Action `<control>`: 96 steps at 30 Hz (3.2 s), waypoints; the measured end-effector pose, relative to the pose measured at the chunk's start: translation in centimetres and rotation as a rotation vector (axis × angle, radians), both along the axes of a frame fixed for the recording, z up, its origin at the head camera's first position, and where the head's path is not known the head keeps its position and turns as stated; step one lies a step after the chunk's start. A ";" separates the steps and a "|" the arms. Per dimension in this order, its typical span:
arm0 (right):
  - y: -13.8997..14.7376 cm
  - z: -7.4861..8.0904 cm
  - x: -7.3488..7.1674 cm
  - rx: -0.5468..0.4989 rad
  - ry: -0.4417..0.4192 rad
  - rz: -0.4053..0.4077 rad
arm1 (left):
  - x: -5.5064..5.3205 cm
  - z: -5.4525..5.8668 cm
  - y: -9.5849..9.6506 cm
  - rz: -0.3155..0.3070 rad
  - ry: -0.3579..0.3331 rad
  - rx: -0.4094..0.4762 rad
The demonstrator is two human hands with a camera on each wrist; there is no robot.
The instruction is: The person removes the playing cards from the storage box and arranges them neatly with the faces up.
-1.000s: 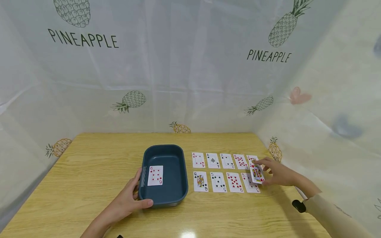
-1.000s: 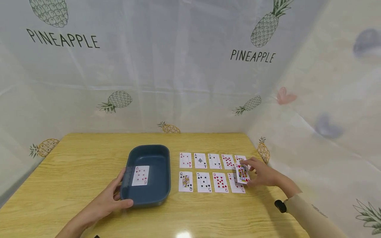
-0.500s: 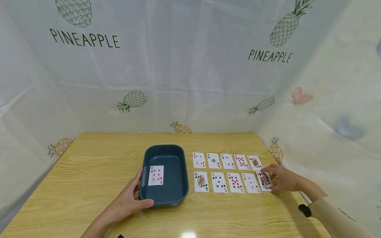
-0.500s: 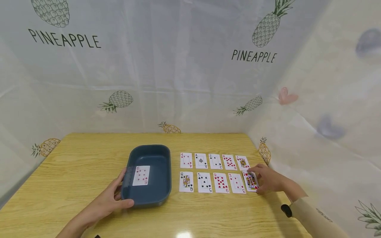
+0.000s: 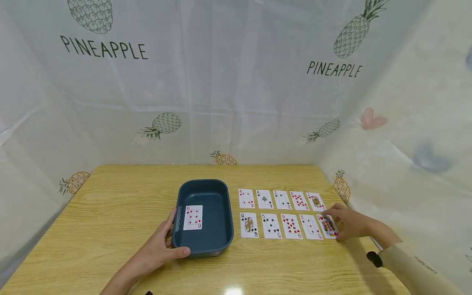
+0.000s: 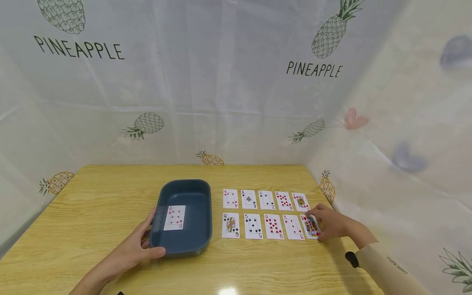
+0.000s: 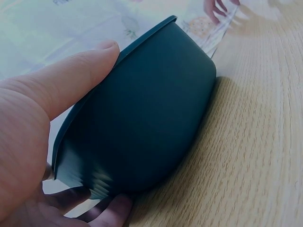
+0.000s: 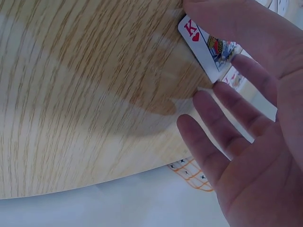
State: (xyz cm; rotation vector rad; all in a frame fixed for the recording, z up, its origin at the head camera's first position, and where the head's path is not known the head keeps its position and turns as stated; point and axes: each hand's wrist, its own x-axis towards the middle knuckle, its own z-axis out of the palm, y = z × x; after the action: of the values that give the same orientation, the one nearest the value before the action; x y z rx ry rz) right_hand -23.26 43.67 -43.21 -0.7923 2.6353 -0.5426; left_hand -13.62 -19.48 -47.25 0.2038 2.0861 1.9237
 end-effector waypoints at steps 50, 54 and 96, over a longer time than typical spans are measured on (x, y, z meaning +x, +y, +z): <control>-37.6 2.7 -3.3 -0.096 0.167 0.284 | -0.1 0.1 0.1 0.003 -0.018 -0.034; -39.2 1.7 -3.4 -0.015 0.188 0.295 | -0.2 0.1 0.1 -0.008 -0.020 -0.015; -42.2 -0.2 -3.2 0.170 0.220 0.235 | -0.2 -0.1 -0.1 -0.019 -0.027 -0.003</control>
State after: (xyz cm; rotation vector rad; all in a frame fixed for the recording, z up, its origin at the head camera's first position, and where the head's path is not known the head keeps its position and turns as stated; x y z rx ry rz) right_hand -26.50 1.45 -43.39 -1.1432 2.6837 -0.1748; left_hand -13.77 -19.61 -47.34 0.1947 2.0621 1.9017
